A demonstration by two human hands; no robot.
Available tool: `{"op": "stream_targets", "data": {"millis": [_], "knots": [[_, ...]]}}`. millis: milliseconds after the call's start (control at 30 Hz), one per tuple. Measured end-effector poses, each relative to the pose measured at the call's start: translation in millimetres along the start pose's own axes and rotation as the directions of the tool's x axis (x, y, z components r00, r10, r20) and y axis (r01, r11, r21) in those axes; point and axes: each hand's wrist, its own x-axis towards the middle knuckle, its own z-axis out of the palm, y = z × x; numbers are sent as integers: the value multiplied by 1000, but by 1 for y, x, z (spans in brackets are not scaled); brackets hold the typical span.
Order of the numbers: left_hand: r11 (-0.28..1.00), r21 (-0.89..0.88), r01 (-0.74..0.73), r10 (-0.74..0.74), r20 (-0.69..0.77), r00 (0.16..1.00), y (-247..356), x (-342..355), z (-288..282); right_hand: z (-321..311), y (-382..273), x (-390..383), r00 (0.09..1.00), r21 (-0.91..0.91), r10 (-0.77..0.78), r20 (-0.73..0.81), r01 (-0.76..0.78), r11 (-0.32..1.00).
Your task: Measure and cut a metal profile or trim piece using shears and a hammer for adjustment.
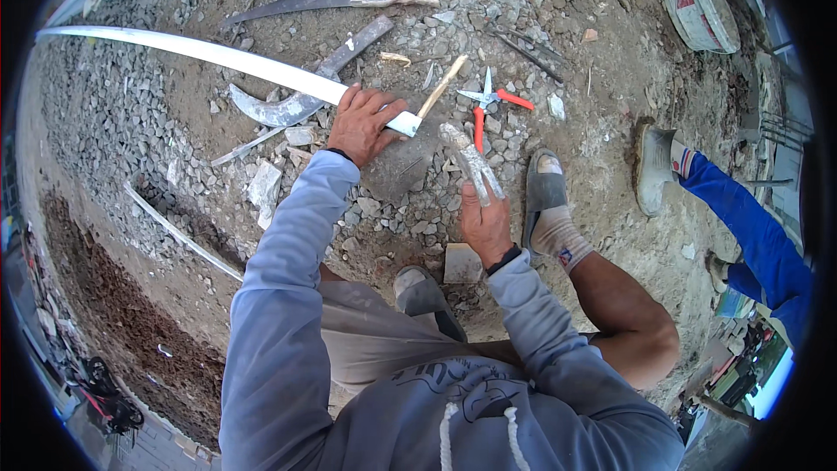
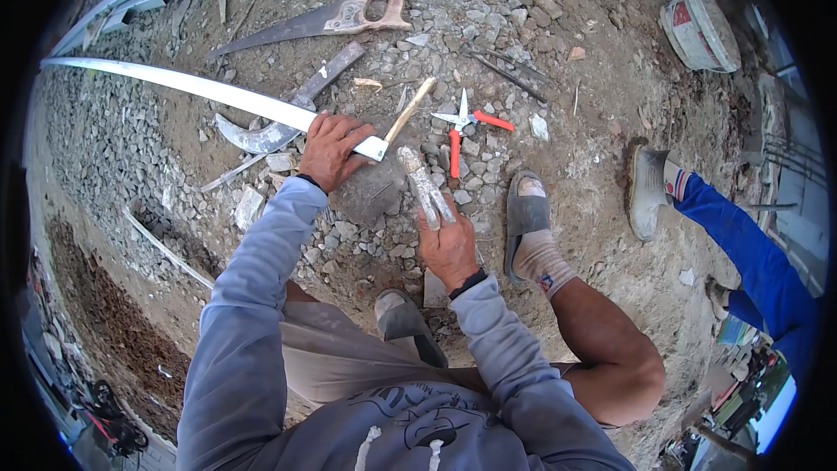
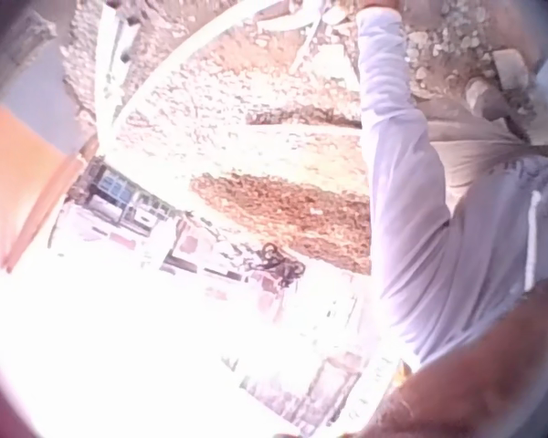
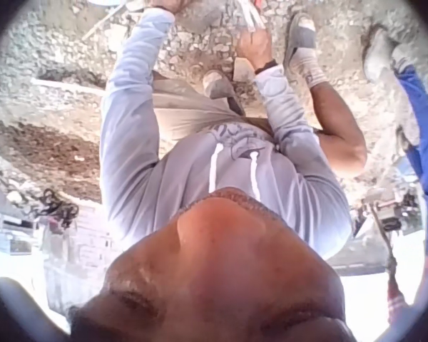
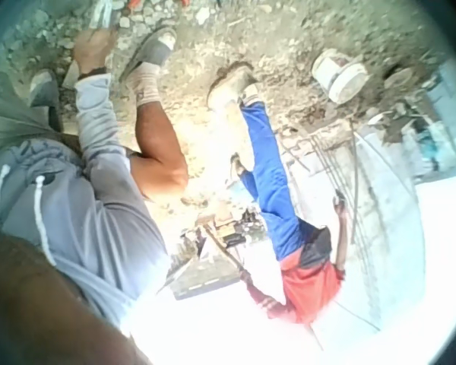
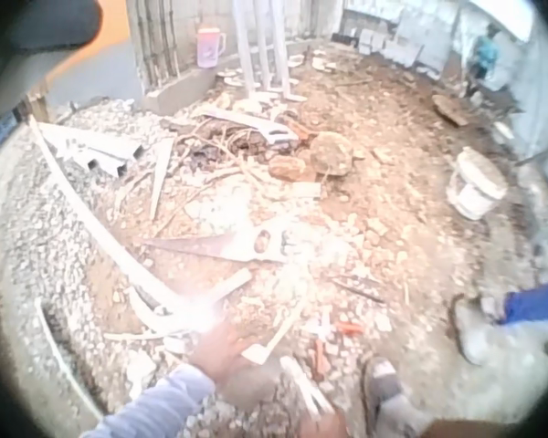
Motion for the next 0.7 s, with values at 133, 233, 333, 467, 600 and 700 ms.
{"op": "stream_targets", "data": {"millis": [133, 233, 333, 467, 600, 700], "knots": [[1000, 12, -1, 1, 4, 1000, 0, 1, -1, -1, 3, -6, 983, 29, 185, 21, -186, 982], [1000, 16, -4, 4, 3, 1000, 2, 6, -2, -3, 4, -1, 973, 52, 228, 29, -229, 972], [1000, -18, -4, 5, 7, 1000, 5, 8, 1, -1, 16, 3, 948, 130, 317, 33, -319, 939], [1000, -2, 10, -10, 2, 1000, 4, 5, -2, 7, 39, 12, 752, 466, 609, 251, -645, 605], [1000, 23, 11, -11, -15, 1000, 7, 8, 0, 13, 38, 21, 530, 657, 684, 501, -747, 98], [1000, 19, 10, -10, -9, 1000, 8, 9, 1, 30, 41, 27, 499, 688, 671, 548, -725, -23]]}}
